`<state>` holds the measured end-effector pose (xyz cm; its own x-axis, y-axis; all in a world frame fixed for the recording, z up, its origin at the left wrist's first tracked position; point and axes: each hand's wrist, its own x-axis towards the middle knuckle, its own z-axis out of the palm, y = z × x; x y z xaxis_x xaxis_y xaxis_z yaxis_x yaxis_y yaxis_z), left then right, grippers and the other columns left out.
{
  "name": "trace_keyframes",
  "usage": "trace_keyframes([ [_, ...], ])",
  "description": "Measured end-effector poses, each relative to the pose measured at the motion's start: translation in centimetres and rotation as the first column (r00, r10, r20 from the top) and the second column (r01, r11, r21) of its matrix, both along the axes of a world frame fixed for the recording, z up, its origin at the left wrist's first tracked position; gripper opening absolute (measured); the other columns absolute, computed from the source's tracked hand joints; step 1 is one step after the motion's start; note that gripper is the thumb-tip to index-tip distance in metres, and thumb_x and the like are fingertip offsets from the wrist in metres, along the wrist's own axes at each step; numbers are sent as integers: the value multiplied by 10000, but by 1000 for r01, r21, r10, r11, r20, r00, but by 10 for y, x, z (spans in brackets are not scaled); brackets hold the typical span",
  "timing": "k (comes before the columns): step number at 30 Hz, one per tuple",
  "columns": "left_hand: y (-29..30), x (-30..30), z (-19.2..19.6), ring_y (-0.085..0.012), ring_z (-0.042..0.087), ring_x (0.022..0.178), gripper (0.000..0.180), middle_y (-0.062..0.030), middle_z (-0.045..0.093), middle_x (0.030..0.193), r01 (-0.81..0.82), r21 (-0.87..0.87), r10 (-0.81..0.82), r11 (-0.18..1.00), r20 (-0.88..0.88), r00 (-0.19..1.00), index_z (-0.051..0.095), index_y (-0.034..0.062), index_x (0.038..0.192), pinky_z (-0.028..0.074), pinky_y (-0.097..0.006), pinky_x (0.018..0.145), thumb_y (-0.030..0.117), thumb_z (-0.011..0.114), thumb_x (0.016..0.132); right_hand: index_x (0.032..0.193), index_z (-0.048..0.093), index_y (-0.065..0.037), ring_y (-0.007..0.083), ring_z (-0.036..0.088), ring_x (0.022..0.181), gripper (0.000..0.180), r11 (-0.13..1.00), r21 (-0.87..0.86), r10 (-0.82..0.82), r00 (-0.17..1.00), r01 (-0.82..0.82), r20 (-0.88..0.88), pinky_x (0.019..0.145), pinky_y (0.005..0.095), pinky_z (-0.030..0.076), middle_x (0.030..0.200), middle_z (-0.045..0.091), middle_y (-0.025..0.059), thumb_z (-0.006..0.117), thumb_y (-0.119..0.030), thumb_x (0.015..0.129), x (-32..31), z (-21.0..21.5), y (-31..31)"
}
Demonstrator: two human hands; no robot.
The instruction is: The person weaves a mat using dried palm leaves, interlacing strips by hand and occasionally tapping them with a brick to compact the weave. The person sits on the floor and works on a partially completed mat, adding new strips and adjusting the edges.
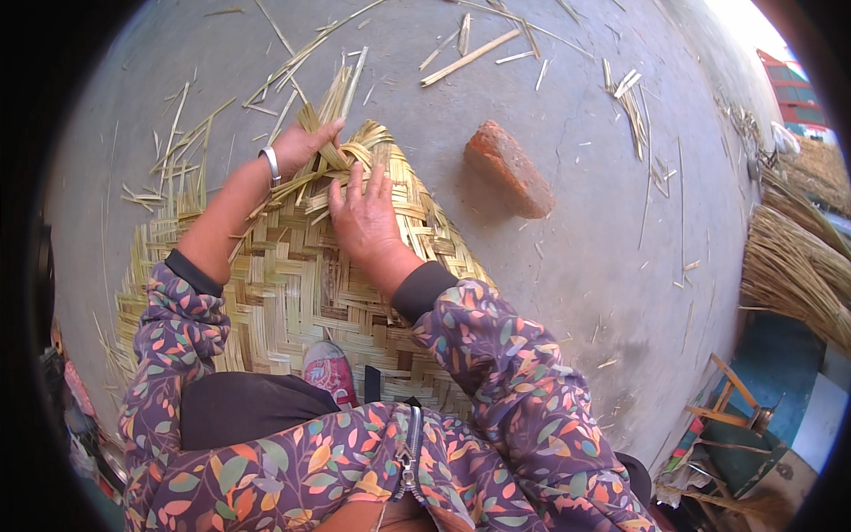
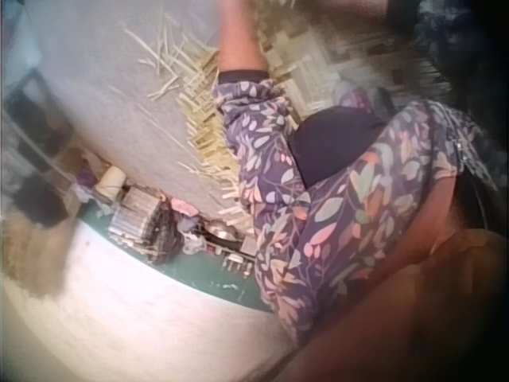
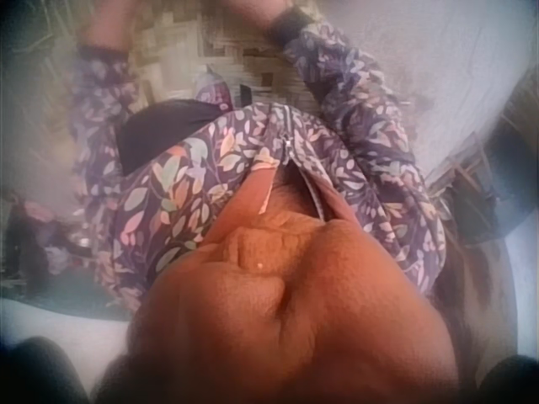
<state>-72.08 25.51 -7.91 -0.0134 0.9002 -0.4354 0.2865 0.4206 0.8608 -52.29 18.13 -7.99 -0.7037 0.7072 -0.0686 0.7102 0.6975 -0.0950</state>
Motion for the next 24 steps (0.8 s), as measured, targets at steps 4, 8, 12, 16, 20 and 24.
trace_keyframes([
  [4, -19, 19, -1, -228, 697, 833, 453, -127, 743, 895, -76, 112, 91, 991, -138, 986, 723, 28, 983, 537, -356, 792, 475, 665, 936, 1544, 345, -70, 574, 178, 1459, 592, 996, -61, -67, 996, 71, 66, 1187, 636, 104, 1594, 260, 295, 399, -237, 978, -11, -13, -16],
  [8, -31, 30, 6, -283, 720, 887, 533, -176, 753, 971, -103, 132, 130, 986, -216, 968, 731, 18, 1108, 542, -374, 821, 512, 677, 915, 1529, 361, -50, 552, 163, 1475, 592, 992, -86, -103, 992, 97, -74, 1207, 605, 78, 1589, 261, 307, 414, -220, 965, -8, -19, -21],
  [12, -15, 21, 18, -144, 657, 754, 432, -69, 736, 826, -86, -5, 86, 996, 37, 996, 707, 28, 905, 533, -313, 739, 458, 681, 944, 1436, 459, -42, 523, 303, 1419, 602, 993, -71, -106, 963, 92, -246, 1194, 552, 213, 1512, 364, 318, 590, -262, 891, 1, -9, -15],
  [16, -11, 22, 19, -138, 638, 746, 423, -36, 697, 789, -50, 61, 53, 997, -49, 997, 679, 53, 861, 530, -319, 739, 469, 679, 940, 1384, 502, -56, 487, 394, 1363, 535, 984, -175, -72, 971, 32, -227, 1158, 521, 303, 1439, 463, 285, 583, -194, 873, 11, 24, 6],
  [20, -20, 30, 18, -172, 669, 807, 513, -83, 733, 879, 9, -3, -10, 1000, -144, 989, 711, 15, 1020, 534, -336, 791, 518, 669, 926, 1312, 559, -44, 430, 461, 1314, 484, 905, -419, -59, 958, -67, -281, 1117, 473, 383, 1382, 522, 259, 591, -123, 836, 25, 46, 32],
  [24, -28, 41, 19, -155, 644, 768, 498, -74, 730, 873, 31, 13, -26, 999, -279, 960, 717, 26, 1013, 528, -329, 750, 514, 670, 929, 1251, 594, -18, 410, 486, 1284, 428, 959, -274, -21, 947, -72, -321, 1092, 475, 388, 1335, 553, 257, 598, -204, 865, 24, 36, 25],
])
